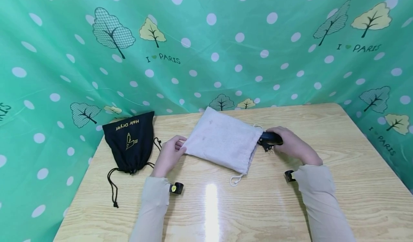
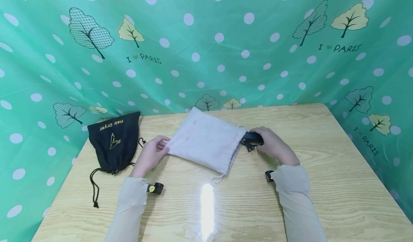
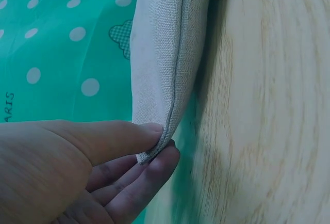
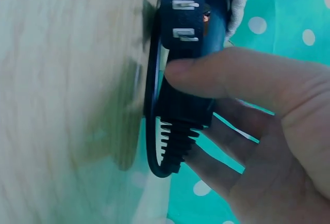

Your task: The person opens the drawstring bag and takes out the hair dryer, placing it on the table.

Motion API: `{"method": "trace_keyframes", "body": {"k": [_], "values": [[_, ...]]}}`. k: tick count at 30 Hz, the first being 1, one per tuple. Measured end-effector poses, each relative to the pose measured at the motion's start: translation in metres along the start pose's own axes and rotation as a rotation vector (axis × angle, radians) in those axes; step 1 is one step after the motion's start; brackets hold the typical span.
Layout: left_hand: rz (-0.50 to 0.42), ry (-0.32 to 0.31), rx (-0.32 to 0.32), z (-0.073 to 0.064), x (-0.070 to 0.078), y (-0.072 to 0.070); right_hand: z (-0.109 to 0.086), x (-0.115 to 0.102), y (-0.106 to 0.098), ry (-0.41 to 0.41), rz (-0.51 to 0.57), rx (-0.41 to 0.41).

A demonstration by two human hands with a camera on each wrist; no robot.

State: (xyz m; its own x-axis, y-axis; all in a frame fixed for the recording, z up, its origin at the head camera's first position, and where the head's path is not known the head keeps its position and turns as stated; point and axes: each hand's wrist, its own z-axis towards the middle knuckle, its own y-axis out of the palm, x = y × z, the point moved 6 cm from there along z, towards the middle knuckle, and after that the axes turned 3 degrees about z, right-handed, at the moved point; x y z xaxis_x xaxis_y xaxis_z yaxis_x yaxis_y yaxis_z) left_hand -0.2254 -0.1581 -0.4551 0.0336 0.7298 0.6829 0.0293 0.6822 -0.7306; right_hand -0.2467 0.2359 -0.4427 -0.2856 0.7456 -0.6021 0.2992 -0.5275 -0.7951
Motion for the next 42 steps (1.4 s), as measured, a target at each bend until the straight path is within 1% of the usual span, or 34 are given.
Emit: {"method": "trace_keyframes", "body": {"k": [8, 13, 22, 30, 36, 42], "values": [[-0.004, 0.006, 0.003, 0.0006, -0.0001, -0.0001, 0.0073, 0.0018, 0.0026, -0.006, -0.066, 0.060], [-0.002, 0.004, 0.003, 0.0009, -0.0004, 0.0008, 0.0083, 0.0015, 0.0034, 0.004, -0.075, 0.085], [-0.008, 0.008, 0.003, 0.0016, 0.0003, -0.0001, 0.0053, -0.0052, 0.0008, -0.063, -0.110, 0.137], [-0.016, 0.004, 0.009, 0.0013, -0.0023, -0.0027, 0.0054, -0.0070, -0.0003, -0.064, -0.154, 0.140], [-0.020, 0.008, 0.003, 0.0019, -0.0031, -0.0040, 0.0040, -0.0038, -0.0035, -0.070, -0.144, 0.150], [-0.027, 0.005, -0.004, 0.0007, -0.0016, -0.0048, 0.0018, -0.0025, -0.0060, -0.104, -0.132, 0.167]]}}
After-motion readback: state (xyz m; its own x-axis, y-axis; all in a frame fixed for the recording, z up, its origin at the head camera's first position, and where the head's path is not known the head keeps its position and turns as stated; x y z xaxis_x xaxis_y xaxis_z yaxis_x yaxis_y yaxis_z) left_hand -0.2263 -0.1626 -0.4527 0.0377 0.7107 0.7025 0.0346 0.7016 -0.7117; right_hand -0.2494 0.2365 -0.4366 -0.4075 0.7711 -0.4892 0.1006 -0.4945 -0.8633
